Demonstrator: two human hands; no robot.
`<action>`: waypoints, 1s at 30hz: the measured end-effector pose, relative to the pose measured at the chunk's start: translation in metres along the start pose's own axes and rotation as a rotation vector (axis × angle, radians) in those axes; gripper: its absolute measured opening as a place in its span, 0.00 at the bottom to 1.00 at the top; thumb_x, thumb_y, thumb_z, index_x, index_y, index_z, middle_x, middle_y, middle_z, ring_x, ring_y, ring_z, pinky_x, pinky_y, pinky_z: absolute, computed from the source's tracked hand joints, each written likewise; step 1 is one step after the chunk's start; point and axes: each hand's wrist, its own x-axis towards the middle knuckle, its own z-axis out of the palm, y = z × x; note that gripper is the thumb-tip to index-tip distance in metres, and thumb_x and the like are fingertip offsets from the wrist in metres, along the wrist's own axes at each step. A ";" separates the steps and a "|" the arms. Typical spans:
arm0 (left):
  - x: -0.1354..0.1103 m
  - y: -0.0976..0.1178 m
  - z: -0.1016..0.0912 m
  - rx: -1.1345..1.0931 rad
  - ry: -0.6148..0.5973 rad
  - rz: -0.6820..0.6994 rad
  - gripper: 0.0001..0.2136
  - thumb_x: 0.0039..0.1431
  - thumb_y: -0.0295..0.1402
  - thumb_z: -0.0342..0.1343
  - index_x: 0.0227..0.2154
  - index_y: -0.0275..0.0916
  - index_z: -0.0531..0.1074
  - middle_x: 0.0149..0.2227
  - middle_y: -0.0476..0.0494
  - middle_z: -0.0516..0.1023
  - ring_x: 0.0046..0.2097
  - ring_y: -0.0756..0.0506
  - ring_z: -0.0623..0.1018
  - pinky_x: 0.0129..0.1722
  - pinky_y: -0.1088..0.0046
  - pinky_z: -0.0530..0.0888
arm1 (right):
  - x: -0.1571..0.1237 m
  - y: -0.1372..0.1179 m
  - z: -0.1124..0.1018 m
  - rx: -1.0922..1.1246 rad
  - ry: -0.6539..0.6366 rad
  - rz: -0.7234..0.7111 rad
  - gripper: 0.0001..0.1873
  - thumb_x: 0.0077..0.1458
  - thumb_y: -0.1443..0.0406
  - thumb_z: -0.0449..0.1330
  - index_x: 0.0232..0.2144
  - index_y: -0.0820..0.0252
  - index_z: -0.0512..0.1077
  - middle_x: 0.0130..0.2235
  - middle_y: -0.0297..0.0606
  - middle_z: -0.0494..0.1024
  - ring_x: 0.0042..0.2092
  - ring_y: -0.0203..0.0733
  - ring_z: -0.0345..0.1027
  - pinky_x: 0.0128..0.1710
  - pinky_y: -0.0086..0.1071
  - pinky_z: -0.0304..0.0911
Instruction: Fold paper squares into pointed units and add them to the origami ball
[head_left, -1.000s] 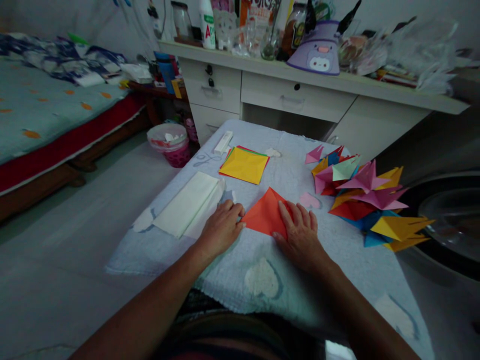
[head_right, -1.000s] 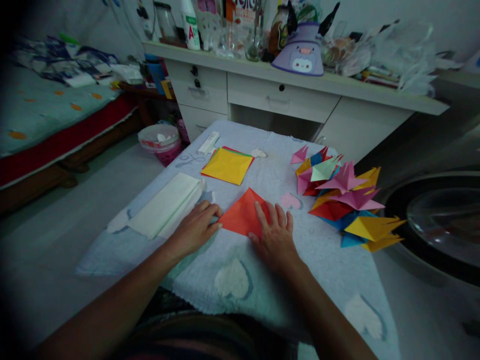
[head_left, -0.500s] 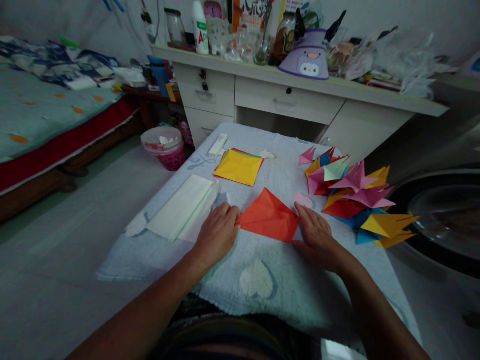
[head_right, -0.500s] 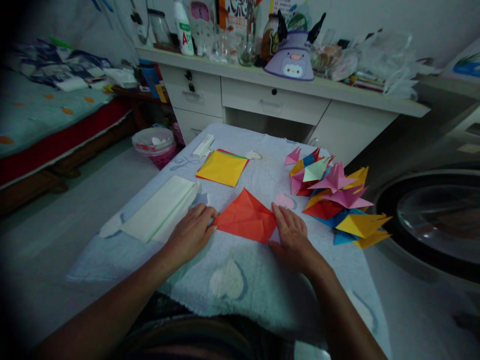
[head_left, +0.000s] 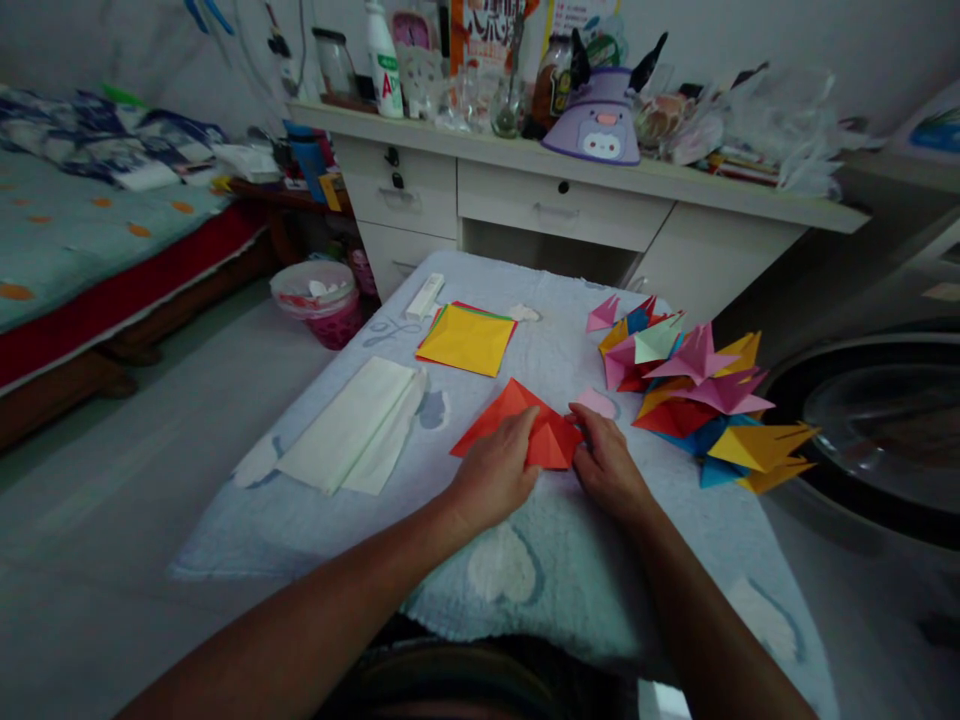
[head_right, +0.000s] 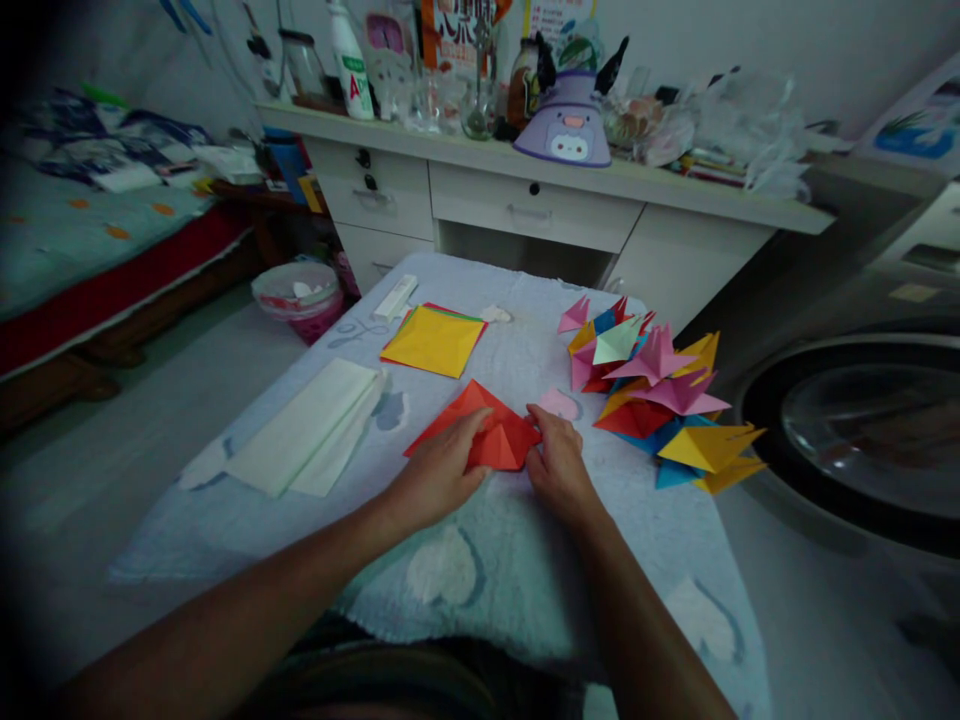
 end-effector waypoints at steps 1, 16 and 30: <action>0.002 0.001 -0.001 -0.013 0.005 -0.003 0.29 0.55 0.25 0.55 0.60 0.40 0.55 0.59 0.36 0.69 0.57 0.40 0.73 0.55 0.58 0.71 | -0.001 -0.001 -0.001 0.005 0.002 -0.003 0.30 0.52 0.69 0.52 0.59 0.62 0.61 0.52 0.47 0.74 0.53 0.51 0.65 0.56 0.49 0.58; -0.040 -0.006 -0.030 0.045 0.060 0.230 0.11 0.50 0.19 0.49 0.33 0.41 0.67 0.40 0.46 0.67 0.41 0.47 0.72 0.40 0.72 0.70 | -0.005 -0.009 -0.012 0.039 0.206 -0.160 0.23 0.47 0.74 0.54 0.46 0.54 0.73 0.59 0.44 0.63 0.61 0.53 0.56 0.58 0.52 0.55; -0.037 -0.047 -0.044 0.089 0.161 0.305 0.09 0.56 0.17 0.51 0.32 0.39 0.67 0.46 0.43 0.69 0.48 0.46 0.72 0.47 0.68 0.72 | -0.016 -0.024 -0.017 -0.123 0.200 -0.504 0.11 0.56 0.71 0.59 0.40 0.52 0.74 0.54 0.42 0.71 0.60 0.56 0.57 0.57 0.57 0.52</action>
